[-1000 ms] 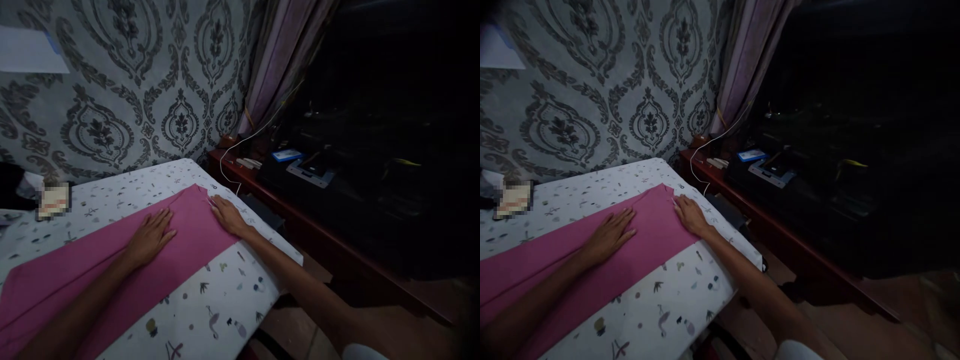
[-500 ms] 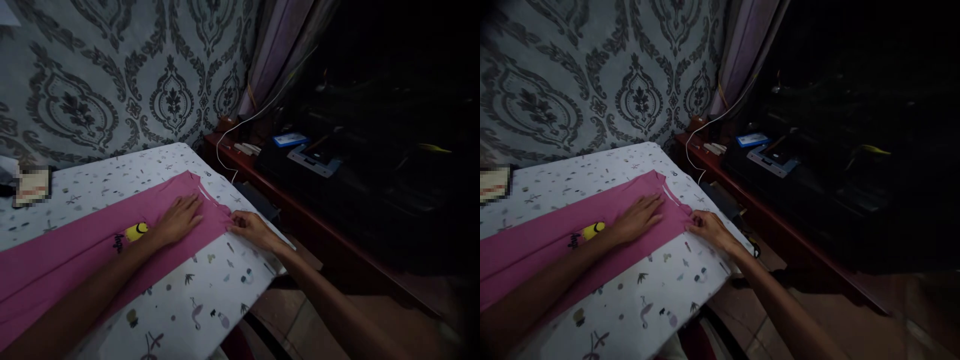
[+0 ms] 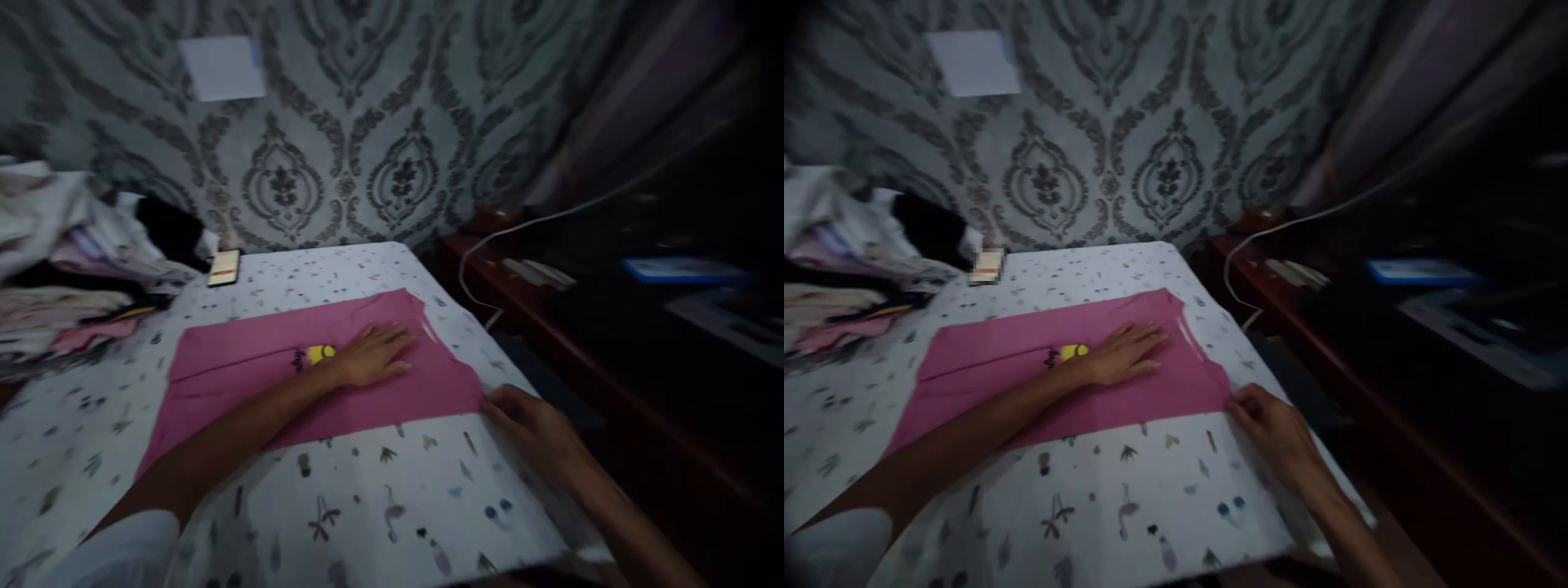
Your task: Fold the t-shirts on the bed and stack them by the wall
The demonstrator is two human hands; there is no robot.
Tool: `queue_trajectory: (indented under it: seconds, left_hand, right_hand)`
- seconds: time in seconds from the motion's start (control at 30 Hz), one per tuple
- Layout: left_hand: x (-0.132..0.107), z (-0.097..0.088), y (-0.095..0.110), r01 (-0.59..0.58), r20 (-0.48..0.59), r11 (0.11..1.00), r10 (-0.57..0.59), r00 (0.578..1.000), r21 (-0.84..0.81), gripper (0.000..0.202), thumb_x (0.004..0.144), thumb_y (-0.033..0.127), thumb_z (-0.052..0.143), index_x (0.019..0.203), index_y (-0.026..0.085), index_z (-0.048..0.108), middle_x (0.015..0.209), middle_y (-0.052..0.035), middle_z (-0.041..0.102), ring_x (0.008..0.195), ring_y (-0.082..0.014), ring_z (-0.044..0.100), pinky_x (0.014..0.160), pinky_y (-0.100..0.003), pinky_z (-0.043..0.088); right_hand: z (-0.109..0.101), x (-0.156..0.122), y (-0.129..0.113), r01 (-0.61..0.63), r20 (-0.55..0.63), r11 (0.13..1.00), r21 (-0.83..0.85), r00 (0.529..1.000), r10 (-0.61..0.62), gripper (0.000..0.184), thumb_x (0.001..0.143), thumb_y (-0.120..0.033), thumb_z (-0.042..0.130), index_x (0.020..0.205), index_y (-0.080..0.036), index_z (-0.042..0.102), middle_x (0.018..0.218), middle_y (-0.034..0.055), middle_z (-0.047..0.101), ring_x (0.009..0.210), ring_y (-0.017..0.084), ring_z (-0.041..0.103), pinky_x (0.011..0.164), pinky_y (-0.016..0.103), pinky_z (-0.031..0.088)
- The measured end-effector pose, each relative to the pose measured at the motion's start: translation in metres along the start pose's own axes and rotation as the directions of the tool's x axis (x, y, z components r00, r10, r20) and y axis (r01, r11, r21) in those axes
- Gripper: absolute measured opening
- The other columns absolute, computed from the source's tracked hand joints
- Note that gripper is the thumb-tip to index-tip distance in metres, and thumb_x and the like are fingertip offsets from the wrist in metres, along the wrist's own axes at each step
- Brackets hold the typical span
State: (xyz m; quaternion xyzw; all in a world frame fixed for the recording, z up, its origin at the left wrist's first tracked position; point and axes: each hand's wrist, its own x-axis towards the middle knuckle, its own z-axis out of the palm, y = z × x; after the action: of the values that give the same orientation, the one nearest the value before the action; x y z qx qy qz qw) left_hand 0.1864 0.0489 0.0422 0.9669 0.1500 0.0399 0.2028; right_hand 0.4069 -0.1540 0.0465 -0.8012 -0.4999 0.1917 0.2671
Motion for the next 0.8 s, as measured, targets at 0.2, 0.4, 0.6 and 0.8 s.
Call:
queue_trajectory:
  seconds: [0.2, 0.4, 0.6, 0.8]
  left_hand:
    - [-0.137, -0.038, -0.073, 0.343, -0.141, 0.936, -0.33, 0.933, 0.076, 0.065, 0.099, 0.058, 0.027, 0.154, 0.023, 0.029, 0.164, -0.0092, 0.023, 0.152, -0.0238, 0.016, 0.122, -0.049, 0.004]
    - [-0.271, -0.069, -0.147, 0.671, -0.315, 0.741, -0.632, 0.708, 0.022, 0.062, 0.097, 0.052, 0.026, 0.147, 0.016, 0.04, 0.155, -0.0139, 0.041, 0.145, -0.0261, 0.033, 0.119, -0.046, 0.021]
    - [-0.314, -0.091, -0.17, 0.678, -0.381, 0.735, -0.628, 0.679, -0.003, 0.052, 0.086, 0.046, 0.045, 0.125, 0.013, 0.058, 0.12, -0.0155, 0.063, 0.113, -0.0281, 0.056, 0.101, -0.039, 0.042]
    - [-0.299, -0.101, -0.18, 0.751, -0.296, 0.609, -0.788, 0.539, -0.256, 0.022, 0.068, 0.04, 0.064, 0.075, 0.02, 0.059, 0.07, -0.0004, 0.06, 0.068, -0.018, 0.054, 0.06, -0.026, 0.038]
  right_hand:
    - [0.037, -0.014, -0.059, 0.249, -0.17, 0.968, -0.022, 0.953, -0.249, 0.033, 0.082, -0.056, 0.054, 0.098, -0.029, 0.064, 0.075, 0.0082, 0.068, 0.06, 0.021, 0.061, 0.056, 0.036, 0.046]
    - [0.136, -0.042, -0.204, 0.747, 0.208, 0.654, 0.122, 0.625, -0.752, 0.018, 0.093, -0.027, 0.051, 0.102, -0.022, 0.066, 0.102, 0.0083, 0.069, 0.094, 0.022, 0.064, 0.078, 0.036, 0.053]
    - [0.217, -0.076, -0.31, 0.921, 0.452, 0.389, 0.014, 0.341, -0.824, 0.019, 0.088, -0.027, 0.063, 0.1, -0.012, 0.063, 0.102, 0.0125, 0.065, 0.095, 0.027, 0.059, 0.077, 0.04, 0.053]
    - [0.236, -0.081, -0.334, 0.93, 0.483, 0.34, -0.14, 0.364, -0.797, 0.027, 0.08, -0.007, 0.056, 0.107, -0.006, 0.06, 0.099, 0.0165, 0.065, 0.09, 0.027, 0.062, 0.065, 0.035, 0.052]
